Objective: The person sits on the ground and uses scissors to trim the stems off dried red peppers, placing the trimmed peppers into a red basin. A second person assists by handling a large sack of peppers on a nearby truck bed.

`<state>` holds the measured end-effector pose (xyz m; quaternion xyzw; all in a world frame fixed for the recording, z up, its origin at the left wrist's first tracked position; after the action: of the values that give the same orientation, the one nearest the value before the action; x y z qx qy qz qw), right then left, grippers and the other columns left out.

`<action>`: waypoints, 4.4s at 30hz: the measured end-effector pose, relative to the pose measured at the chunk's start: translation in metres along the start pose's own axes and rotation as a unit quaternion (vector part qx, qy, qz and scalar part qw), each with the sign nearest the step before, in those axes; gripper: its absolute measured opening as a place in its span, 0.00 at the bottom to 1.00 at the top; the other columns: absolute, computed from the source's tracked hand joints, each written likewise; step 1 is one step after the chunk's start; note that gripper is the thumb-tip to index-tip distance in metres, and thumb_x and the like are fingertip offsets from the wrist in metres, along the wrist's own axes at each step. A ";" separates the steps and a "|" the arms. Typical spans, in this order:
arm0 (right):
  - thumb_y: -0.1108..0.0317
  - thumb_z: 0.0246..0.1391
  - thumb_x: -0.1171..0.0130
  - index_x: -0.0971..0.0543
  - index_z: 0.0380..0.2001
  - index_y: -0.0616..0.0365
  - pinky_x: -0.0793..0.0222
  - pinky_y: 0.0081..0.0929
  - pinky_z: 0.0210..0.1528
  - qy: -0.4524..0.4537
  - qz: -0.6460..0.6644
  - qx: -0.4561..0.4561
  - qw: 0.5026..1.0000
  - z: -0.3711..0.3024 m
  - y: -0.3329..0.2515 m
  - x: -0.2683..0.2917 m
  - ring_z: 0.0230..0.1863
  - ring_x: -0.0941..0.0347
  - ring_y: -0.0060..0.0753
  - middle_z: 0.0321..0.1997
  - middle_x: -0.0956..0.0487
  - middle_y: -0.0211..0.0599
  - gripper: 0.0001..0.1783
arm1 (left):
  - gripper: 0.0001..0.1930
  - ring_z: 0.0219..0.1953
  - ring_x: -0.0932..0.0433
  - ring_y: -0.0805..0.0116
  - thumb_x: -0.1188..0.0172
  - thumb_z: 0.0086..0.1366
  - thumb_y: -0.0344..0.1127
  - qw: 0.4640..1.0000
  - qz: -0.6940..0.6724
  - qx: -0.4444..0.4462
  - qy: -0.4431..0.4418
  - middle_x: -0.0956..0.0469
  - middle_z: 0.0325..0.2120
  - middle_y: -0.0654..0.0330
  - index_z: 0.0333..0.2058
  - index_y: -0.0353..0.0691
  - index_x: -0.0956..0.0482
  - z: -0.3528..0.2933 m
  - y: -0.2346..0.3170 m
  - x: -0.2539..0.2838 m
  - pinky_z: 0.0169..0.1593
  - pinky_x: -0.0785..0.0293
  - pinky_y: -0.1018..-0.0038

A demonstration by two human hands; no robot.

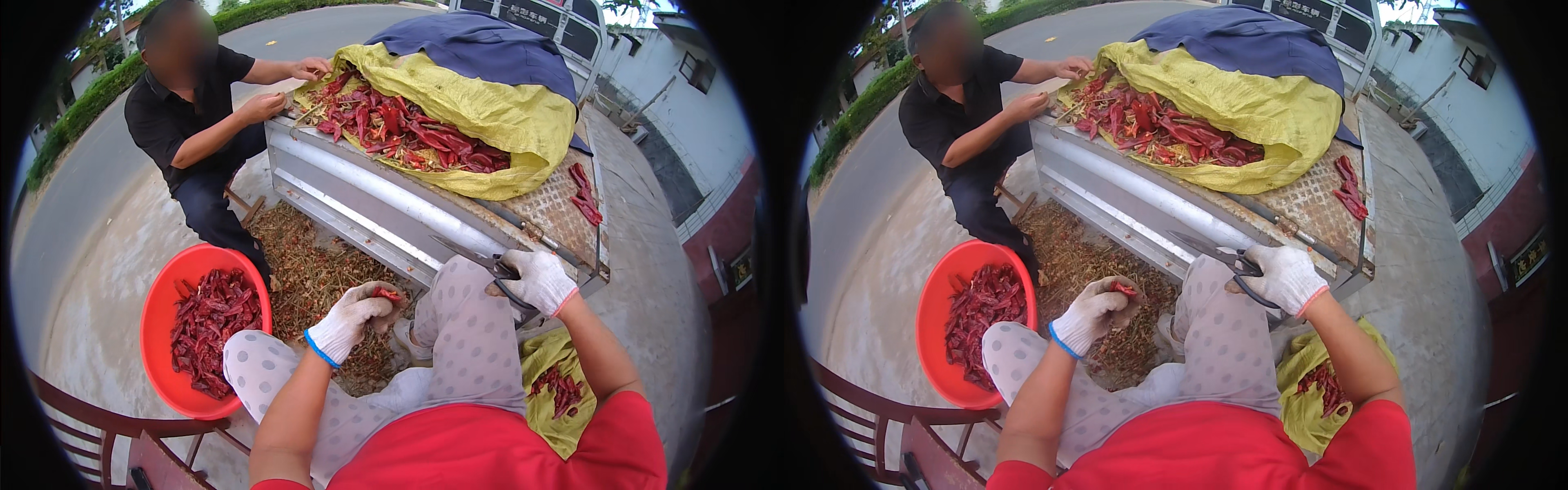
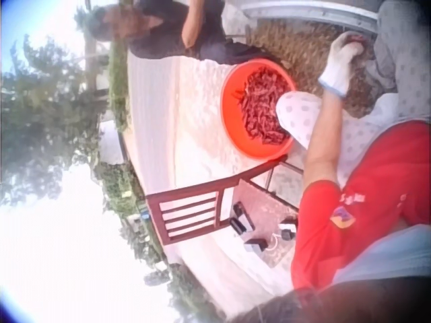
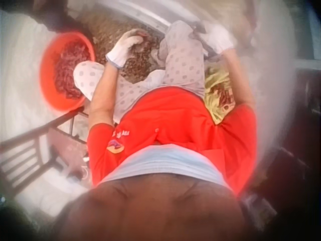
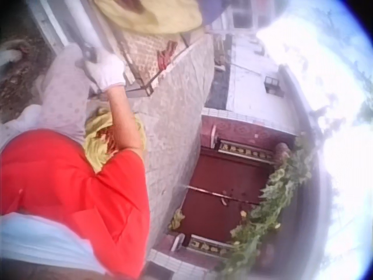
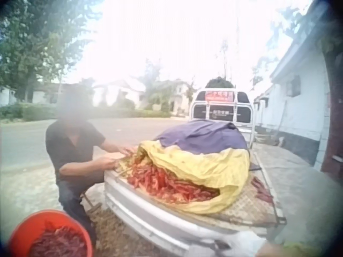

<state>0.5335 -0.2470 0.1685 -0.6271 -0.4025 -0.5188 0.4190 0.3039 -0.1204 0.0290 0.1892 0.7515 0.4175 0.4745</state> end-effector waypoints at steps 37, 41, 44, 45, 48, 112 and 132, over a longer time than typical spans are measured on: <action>0.60 0.56 0.39 0.20 0.38 0.62 0.35 0.25 0.21 0.106 0.436 -0.074 0.891 0.193 0.035 0.078 0.19 0.29 0.25 0.30 0.17 0.43 0.15 | 0.06 0.30 0.20 0.66 0.44 0.64 0.31 0.983 -0.063 -0.119 0.128 0.20 0.33 0.56 0.38 0.37 0.24 0.003 0.020 0.042 0.31 0.22 0.70; 0.63 0.56 0.42 0.21 0.30 0.56 0.46 0.23 0.15 0.016 0.517 -0.056 0.854 0.171 0.005 0.067 0.13 0.37 0.19 0.20 0.22 0.33 0.08 | 0.10 0.37 0.20 0.67 0.47 0.65 0.29 0.976 -0.017 -0.181 0.116 0.20 0.39 0.54 0.43 0.35 0.24 0.006 0.030 0.037 0.41 0.23 0.72; 0.64 0.58 0.48 0.24 0.23 0.52 0.48 0.19 0.13 -0.100 0.543 -0.087 0.829 0.142 -0.044 0.037 0.10 0.40 0.16 0.20 0.20 0.36 0.10 | 0.18 0.47 0.22 0.69 0.49 0.66 0.25 0.962 0.051 -0.230 0.140 0.23 0.49 0.54 0.55 0.33 0.27 -0.001 0.043 0.034 0.56 0.29 0.72; 0.62 0.57 0.47 0.23 0.22 0.52 0.49 0.18 0.12 -0.144 0.541 -0.077 0.825 0.143 -0.049 0.016 0.09 0.41 0.15 0.19 0.20 0.36 0.11 | 0.20 0.49 0.23 0.68 0.48 0.65 0.24 0.950 0.097 -0.255 0.151 0.23 0.51 0.54 0.56 0.33 0.28 -0.003 0.048 0.029 0.57 0.30 0.72; 0.59 0.56 0.46 0.21 0.29 0.54 0.50 0.17 0.13 -0.265 0.482 -0.089 0.831 0.126 -0.076 -0.039 0.11 0.40 0.15 0.21 0.20 0.38 0.11 | 0.26 0.57 0.26 0.62 0.44 0.60 0.21 0.900 0.239 -0.319 0.177 0.26 0.56 0.54 0.59 0.35 0.30 -0.013 0.060 0.015 0.61 0.33 0.70; 0.66 0.49 0.39 0.20 0.32 0.55 0.25 0.36 0.35 0.336 0.084 0.388 0.854 0.052 -0.175 -0.020 0.33 0.22 0.42 0.35 0.21 0.36 0.07 | 0.15 0.42 0.22 0.70 0.42 0.62 0.26 0.979 -0.056 -0.173 0.092 0.22 0.40 0.62 0.48 0.38 0.26 -0.003 0.030 0.009 0.48 0.24 0.72; 0.64 0.64 0.49 0.25 0.35 0.55 0.51 0.11 0.14 -0.220 0.864 -0.096 0.444 0.092 -0.136 -0.123 0.15 0.44 0.10 0.21 0.33 0.21 0.07 | 0.14 0.33 0.22 0.75 0.37 0.59 0.25 0.940 0.216 -0.227 0.136 0.20 0.33 0.60 0.44 0.35 0.23 -0.003 0.030 0.013 0.38 0.25 0.77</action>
<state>0.4174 -0.1241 0.0517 -0.7798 0.3205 0.2308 0.4856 0.2921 -0.0956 0.0462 0.1752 0.6353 0.6913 0.2963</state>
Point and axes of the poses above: each hand's wrist, its own z-axis towards the middle knuckle, its own x-axis out of the back of the hand, y = z × x, the point moved 7 cm from there along z, towards the middle knuckle
